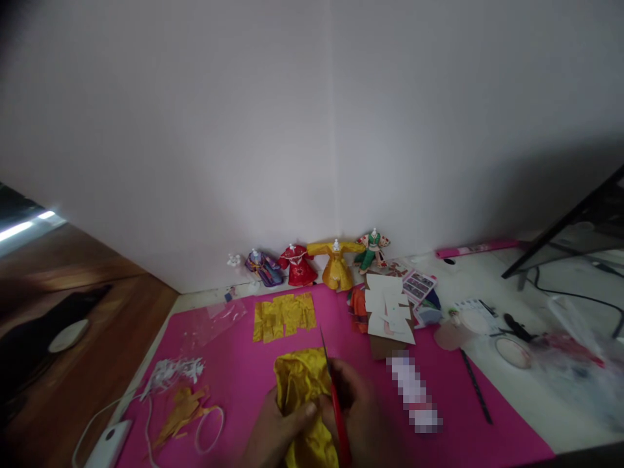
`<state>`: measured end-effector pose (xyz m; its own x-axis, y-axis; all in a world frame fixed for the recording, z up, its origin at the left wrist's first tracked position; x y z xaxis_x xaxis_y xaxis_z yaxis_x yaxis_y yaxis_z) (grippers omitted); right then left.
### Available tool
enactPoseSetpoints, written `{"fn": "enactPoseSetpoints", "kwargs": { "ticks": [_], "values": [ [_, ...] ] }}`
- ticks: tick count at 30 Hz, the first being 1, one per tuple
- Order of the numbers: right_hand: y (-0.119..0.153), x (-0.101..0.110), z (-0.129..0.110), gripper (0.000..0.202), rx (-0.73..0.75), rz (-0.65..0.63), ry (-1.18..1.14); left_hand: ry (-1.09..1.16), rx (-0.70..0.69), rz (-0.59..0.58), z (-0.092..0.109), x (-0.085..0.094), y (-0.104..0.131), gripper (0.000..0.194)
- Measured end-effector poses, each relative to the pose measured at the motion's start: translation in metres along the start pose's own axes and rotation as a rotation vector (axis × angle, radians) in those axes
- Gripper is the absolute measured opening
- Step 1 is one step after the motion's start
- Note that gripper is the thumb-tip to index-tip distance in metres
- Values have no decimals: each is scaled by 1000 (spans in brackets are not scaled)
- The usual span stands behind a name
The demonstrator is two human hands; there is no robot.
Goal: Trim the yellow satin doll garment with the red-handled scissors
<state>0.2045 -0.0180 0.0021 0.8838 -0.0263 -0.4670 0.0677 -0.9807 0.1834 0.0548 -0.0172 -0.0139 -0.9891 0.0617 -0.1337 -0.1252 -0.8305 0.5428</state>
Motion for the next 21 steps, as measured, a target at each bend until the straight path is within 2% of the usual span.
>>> {"fn": "enactPoseSetpoints", "kwargs": {
  "ticks": [4, 8, 14, 17, 21],
  "values": [
    [-1, -7, -8, 36, 7, 17, -58, -16, -73, -68, 18, -15, 9, 45],
    [-2, -11, -16, 34, -44, 15, -160, 27, -53, -68, 28, -19, 15, 43],
    [1, -6, -28, 41, -92, -42, -129, 85, -29, -81, 28, -16, 17, 49],
    [2, -8, -31, 37, -67, -11, -55, 73, -69, -141, 28, -16, 18, 48],
    [1, -11, -27, 36, -46, 5, -16, 47, -51, -112, 29, -16, 20, 43]
  ]
}}
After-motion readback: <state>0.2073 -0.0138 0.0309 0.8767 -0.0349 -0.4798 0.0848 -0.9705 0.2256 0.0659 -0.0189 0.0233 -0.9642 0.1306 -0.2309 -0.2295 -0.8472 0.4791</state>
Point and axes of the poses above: each hand's wrist, its own y-axis away from the middle knuckle, its own x-axis out of the back of the hand, z = x × y, the point moved 1 cm from there along -y, towards the middle knuckle, and after that the axes turned 12 degrees about -y, right-handed, at the moved point
